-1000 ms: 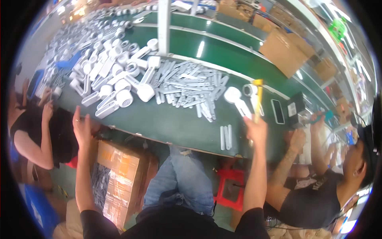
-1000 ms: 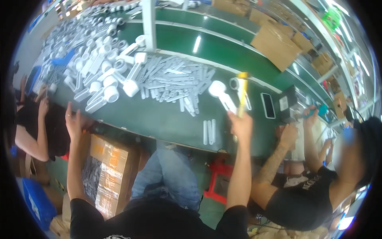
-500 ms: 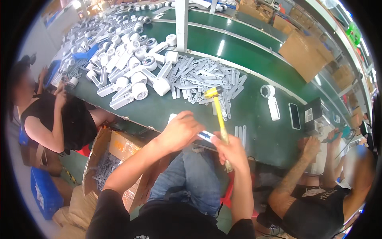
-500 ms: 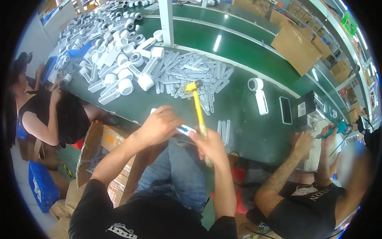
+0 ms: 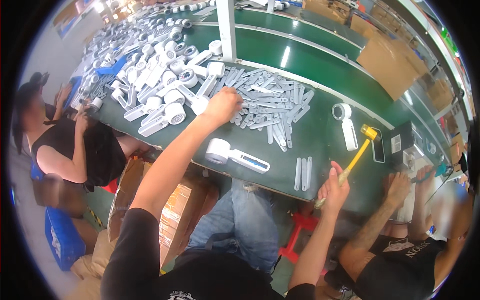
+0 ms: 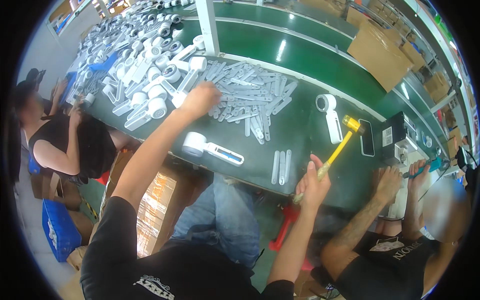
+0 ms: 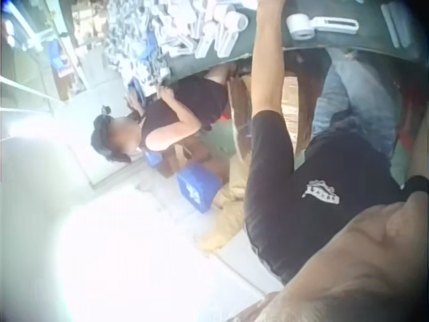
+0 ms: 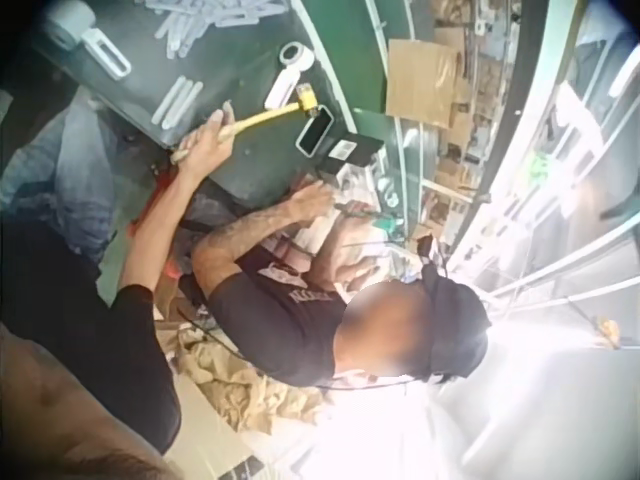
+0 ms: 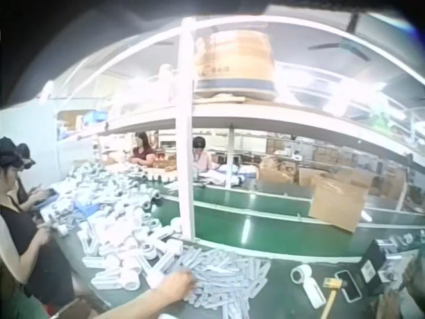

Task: Assembling white plastic housings by hammering small metal components into them at an industrial workbench.

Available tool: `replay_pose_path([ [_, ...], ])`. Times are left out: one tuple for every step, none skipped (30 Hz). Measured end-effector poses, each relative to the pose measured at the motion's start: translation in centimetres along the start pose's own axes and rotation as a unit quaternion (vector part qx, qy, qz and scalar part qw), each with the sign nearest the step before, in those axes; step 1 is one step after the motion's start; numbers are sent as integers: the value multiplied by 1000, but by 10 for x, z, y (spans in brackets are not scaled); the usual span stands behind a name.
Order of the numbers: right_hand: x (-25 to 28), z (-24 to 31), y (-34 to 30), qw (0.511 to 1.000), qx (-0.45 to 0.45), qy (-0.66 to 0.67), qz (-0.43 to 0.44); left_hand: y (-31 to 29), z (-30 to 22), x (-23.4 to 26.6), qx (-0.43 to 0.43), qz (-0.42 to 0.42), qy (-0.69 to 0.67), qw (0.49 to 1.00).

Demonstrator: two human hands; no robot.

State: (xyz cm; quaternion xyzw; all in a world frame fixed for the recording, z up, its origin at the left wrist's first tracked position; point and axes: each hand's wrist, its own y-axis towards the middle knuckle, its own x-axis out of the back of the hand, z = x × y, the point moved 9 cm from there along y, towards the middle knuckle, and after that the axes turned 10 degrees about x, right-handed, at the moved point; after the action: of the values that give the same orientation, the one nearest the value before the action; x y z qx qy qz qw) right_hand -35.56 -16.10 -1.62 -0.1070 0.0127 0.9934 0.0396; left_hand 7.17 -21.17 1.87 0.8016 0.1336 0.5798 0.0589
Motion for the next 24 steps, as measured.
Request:
replay_pose_path([
  [-3, 1, 2, 1000, 2, 6, 1, 3, 5, 1, 12, -4, -12, 1000],
  [0, 1, 3, 1000, 1, 4, -1, -1, -2, 16, 30, -19, -38, 999],
  [2, -2, 4, 1000, -9, 13, 0, -5, -7, 32, 38, -52, -66, 996],
  [1, -5, 2, 1000, -20, 23, 4, -14, -10, 51, 48, -86, -92, 991],
  [8, -6, 0, 1000, -22, 19, -3, -23, -17, 60, 94, -55, -162, 981],
  [14, -6, -3, 1000, -16, 13, -3, -40, -28, 72, 143, -47, -248, 957],
  [14, -6, -5, 1000, -11, 10, 4, -61, -34, 81, 194, -43, -328, 924],
  [6, -2, -14, 999, -26, -24, 19, -81, -38, 75, 197, -4, -423, 884],
  [-9, 6, -29, 997, -44, -58, 36, -104, -46, 73, 212, 8, -508, 835],
  [-32, 12, -47, 993, -50, -61, 89, -131, -53, 73, 227, 16, -585, 778],
  [-57, 14, -66, 987, -63, -64, 134, -151, -58, 62, 220, 40, -607, 763],
  [-83, 18, -85, 985, -74, -69, 142, -169, -69, 50, 225, 58, -655, 719],
  [-104, 18, -97, 982, -53, -57, 174, -185, -77, 39, 252, 68, -675, 691],
  [-119, 14, -110, 975, -62, -60, 206, -197, -83, 25, 258, 79, -693, 669],
  [-131, 16, -120, 975, -70, -51, 202, -206, -87, 14, 264, 89, -711, 646],
  [-130, 8, -121, 977, -23, -83, 196, -210, -91, 9, 263, 91, -713, 643],
  [-130, 6, -120, 975, 24, -114, 190, -215, -93, 4, 271, 98, -726, 624],
  [-127, 5, -121, 975, 25, -118, 189, -218, -95, 0, 278, 105, -739, 605],
  [-127, 5, -122, 976, -3, -104, 189, -219, -96, 1, 280, 101, -734, 611],
  [-128, 3, -122, 977, -30, -90, 190, -220, -96, 0, 280, 100, -735, 609],
  [-128, 2, -120, 977, -30, -92, 191, -220, -98, -1, 276, 107, -738, 606],
  [-129, 1, -119, 977, -22, -93, 193, -221, -100, -2, 271, 115, -741, 603],
  [-130, 3, -116, 976, -14, -94, 195, -221, -99, 0, 270, 115, -742, 602],
  [-128, -2, -113, 980, -50, -68, 182, -222, -87, 10, 289, 73, -627, 719],
])
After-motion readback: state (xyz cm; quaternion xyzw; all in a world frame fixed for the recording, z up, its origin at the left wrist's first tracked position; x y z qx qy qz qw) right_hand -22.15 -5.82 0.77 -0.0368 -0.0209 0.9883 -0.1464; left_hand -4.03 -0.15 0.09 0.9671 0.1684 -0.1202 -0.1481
